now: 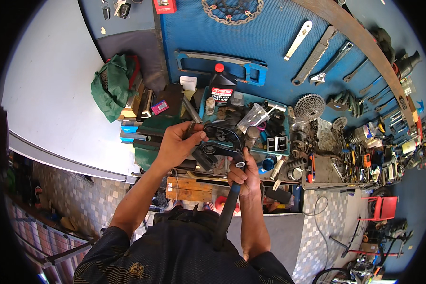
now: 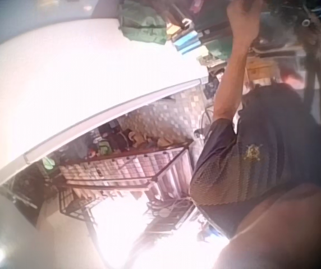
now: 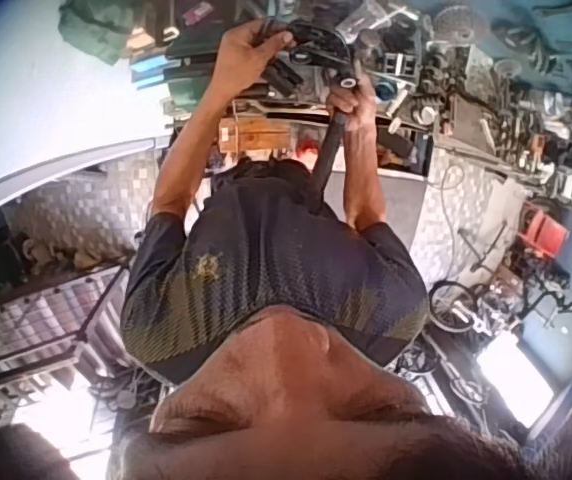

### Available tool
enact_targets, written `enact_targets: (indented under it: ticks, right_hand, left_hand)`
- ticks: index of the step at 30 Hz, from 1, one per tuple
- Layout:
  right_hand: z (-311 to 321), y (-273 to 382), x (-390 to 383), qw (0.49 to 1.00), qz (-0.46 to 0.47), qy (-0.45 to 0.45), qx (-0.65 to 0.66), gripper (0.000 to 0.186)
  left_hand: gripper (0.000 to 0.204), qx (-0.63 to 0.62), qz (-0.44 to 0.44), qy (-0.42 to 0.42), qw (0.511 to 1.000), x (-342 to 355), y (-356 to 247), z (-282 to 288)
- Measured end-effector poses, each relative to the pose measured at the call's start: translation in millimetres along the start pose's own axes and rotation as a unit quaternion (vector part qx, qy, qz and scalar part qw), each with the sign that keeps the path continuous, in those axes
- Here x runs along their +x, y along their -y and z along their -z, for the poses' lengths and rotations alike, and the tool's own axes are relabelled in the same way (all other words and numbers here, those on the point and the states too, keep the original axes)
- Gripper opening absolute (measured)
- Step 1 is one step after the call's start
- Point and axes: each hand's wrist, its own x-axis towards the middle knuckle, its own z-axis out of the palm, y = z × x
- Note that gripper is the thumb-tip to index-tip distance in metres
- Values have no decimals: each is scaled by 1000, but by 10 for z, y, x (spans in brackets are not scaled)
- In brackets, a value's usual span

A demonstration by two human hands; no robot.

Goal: The person secures a bicycle crank arm in a bench vise and repeatedly taps it with a hammer to adjust or seat a bearing. They then remove the crank arm, retrieve a small metal ring from the workbench, and install it onto the bicycle frame's bottom bracket area.

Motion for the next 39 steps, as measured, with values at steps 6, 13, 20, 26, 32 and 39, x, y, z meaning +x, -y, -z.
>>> enact_targets:
  ticks: [6, 13, 20, 26, 32, 39]
  right_hand:
    - [-12, -20, 36, 996, 33, -62, -54, 49]
    - [32, -37, 93, 992, 38, -55, -106, 32]
    - [-120, -5, 140, 954, 30, -80, -287, 39]
    - [-102, -27, 341, 925, -7, -91, -369, 38]
    - [-54, 52, 598, 914, 14, -85, -396, 30]
    - [95, 119, 919, 877, -5, -72, -474, 23]
  left_hand:
    - [18, 39, -3, -27, 999, -13, -57, 22]
    - [19, 27, 55, -36, 997, 5, -126, 98]
    - [17, 78, 7, -33, 996, -24, -149, 247]
    - [23, 178, -45, -6, 983, -112, -212, 452]
    - [29, 149, -27, -66, 986, -213, -315, 1011]
    - [33, -56, -21, -126, 990, -385, -443, 1550]
